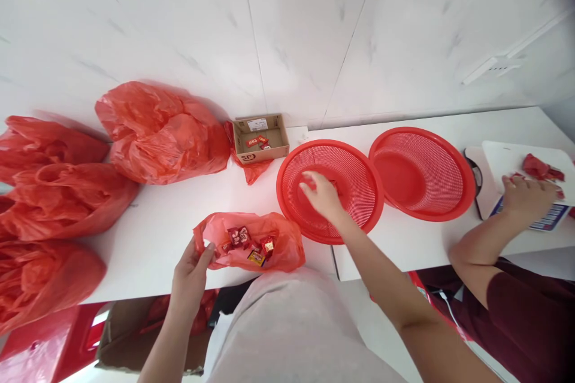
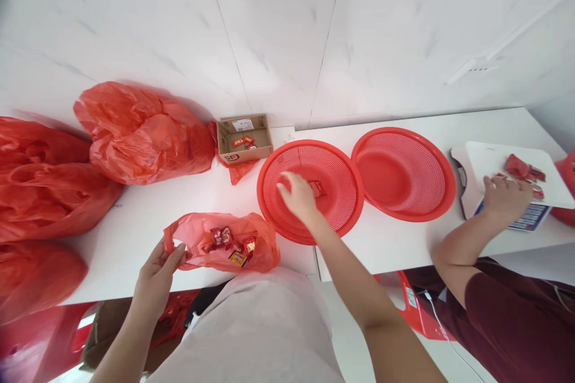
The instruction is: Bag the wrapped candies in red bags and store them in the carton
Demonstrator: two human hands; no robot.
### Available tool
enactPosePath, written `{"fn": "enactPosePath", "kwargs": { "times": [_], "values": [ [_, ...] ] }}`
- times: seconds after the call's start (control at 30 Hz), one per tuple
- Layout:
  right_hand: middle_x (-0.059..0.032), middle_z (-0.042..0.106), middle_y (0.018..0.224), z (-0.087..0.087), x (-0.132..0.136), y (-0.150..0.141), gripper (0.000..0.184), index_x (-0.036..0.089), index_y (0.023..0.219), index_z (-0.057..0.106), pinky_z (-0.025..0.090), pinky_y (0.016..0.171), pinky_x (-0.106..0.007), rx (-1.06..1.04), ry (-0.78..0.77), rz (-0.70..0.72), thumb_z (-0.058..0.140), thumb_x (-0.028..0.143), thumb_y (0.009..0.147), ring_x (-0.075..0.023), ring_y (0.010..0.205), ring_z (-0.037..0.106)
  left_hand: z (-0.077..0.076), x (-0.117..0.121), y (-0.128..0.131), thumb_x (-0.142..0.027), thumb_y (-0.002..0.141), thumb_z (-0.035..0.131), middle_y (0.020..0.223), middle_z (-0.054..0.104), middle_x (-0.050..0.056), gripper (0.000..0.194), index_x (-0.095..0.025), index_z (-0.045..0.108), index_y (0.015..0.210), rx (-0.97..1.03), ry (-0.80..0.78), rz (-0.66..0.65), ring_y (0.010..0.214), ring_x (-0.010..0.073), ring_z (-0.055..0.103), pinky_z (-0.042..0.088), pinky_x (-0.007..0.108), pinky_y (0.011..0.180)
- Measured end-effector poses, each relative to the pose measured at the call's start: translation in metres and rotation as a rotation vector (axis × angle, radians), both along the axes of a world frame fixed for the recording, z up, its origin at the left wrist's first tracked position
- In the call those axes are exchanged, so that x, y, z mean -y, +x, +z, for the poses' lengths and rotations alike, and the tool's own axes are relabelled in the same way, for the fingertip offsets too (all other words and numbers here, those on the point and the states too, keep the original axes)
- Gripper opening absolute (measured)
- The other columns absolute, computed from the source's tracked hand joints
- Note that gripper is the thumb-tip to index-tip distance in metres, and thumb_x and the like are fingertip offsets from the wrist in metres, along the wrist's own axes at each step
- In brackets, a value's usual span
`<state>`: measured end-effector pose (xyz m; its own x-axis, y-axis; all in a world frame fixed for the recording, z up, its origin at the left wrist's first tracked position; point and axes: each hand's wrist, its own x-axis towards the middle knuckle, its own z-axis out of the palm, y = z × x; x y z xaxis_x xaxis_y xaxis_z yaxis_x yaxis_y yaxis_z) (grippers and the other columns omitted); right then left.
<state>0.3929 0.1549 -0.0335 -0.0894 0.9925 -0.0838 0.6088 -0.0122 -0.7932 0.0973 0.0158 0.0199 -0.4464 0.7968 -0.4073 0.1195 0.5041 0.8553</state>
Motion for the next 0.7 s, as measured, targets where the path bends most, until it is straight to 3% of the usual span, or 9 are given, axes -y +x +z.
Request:
{"fn": "enactPosePath", "kwargs": {
  "times": [0.07,0.13,0.27,0.4,0.47,0.57,0.63,0.7],
  "values": [
    [-0.0162,0.043,0.144,-0.018,-0.017,0.028,0.053,0.024,0.138,0.048,0.039,0.103,-0.051,0.231,-0.171,-0.111,0.06,0.037,0.088,-0.035,0.132,0.042,0.003,0.0,0.001,-0.053,0.073,0.07,0.076,0.065,-0.001,0.054,-0.02,0.064,0.116,-0.002,0.005,-0.019,0.076,0.0169,0.059,0.048,0.025,0.072],
    [-0.0218,0.039,0.144,-0.034,-0.022,0.045,0.058,0.021,0.135,0.052,0.04,0.098,-0.056,0.288,-0.282,-0.156,0.068,0.032,0.081,-0.042,0.13,0.04,0.005,0.001,0.001,-0.052,0.075,0.069,0.074,0.063,-0.002,0.05,-0.02,0.065,0.113,-0.008,0.012,-0.045,0.074,0.0164,0.058,0.047,0.025,0.071],
    [-0.0217,0.05,0.13,-0.044,-0.017,0.053,0.042,0.016,0.122,0.059,0.044,0.093,-0.049,0.164,-0.321,-0.141,0.063,0.026,0.082,-0.035,0.118,0.05,0.006,0.005,0.001,-0.051,0.078,0.067,0.071,0.059,-0.003,0.046,-0.021,0.064,0.112,-0.03,0.023,-0.069,0.075,0.0166,0.058,0.046,0.025,0.072],
    [-0.0151,0.064,0.11,-0.015,-0.011,0.04,0.041,0.018,0.129,0.053,0.052,0.078,-0.038,-0.091,-0.354,-0.036,0.041,0.035,0.093,-0.023,0.091,0.064,0.005,0.008,-0.001,-0.052,0.076,0.067,0.07,0.059,-0.002,0.048,-0.02,0.064,0.112,-0.044,-0.003,-0.057,0.075,0.0179,0.058,0.047,0.026,0.072],
    [-0.0131,0.066,0.111,0.007,-0.003,0.026,0.047,0.02,0.135,0.048,0.054,0.078,-0.036,-0.272,-0.353,0.039,0.029,0.035,0.095,-0.0215,0.09,0.067,0.006,0.007,0.0,-0.053,0.076,0.067,0.07,0.059,-0.002,0.052,-0.019,0.064,0.115,-0.031,-0.003,-0.041,0.076,0.0183,0.058,0.047,0.027,0.073],
    [-0.0132,0.068,0.114,0.037,0.017,-0.004,0.052,0.018,0.141,0.045,0.054,0.082,-0.041,-0.729,-0.415,0.201,0.026,0.028,0.093,-0.0235,0.094,0.068,0.006,0.004,0.003,-0.052,0.077,0.067,0.069,0.058,-0.003,0.052,-0.02,0.062,0.118,0.0,0.009,-0.052,0.075,0.0177,0.057,0.046,0.027,0.073],
    [-0.013,0.069,0.112,0.045,0.033,-0.029,0.054,0.016,0.141,0.044,0.054,0.084,-0.044,-0.925,-0.489,0.316,0.028,0.023,0.091,-0.024,0.092,0.069,0.007,0.003,0.004,-0.051,0.078,0.066,0.068,0.057,-0.003,0.048,-0.02,0.064,0.115,-0.01,0.02,-0.075,0.073,0.0174,0.057,0.046,0.027,0.071],
    [-0.0103,0.071,0.109,0.04,0.049,-0.056,0.051,0.018,0.137,0.049,0.054,0.085,-0.041,-0.812,-0.452,0.377,0.032,0.02,0.09,-0.0221,0.09,0.069,0.007,0.003,0.004,-0.05,0.079,0.065,0.068,0.057,-0.003,0.046,-0.019,0.064,0.114,-0.037,0.032,-0.088,0.072,0.0171,0.056,0.045,0.027,0.07]
  ]
}}
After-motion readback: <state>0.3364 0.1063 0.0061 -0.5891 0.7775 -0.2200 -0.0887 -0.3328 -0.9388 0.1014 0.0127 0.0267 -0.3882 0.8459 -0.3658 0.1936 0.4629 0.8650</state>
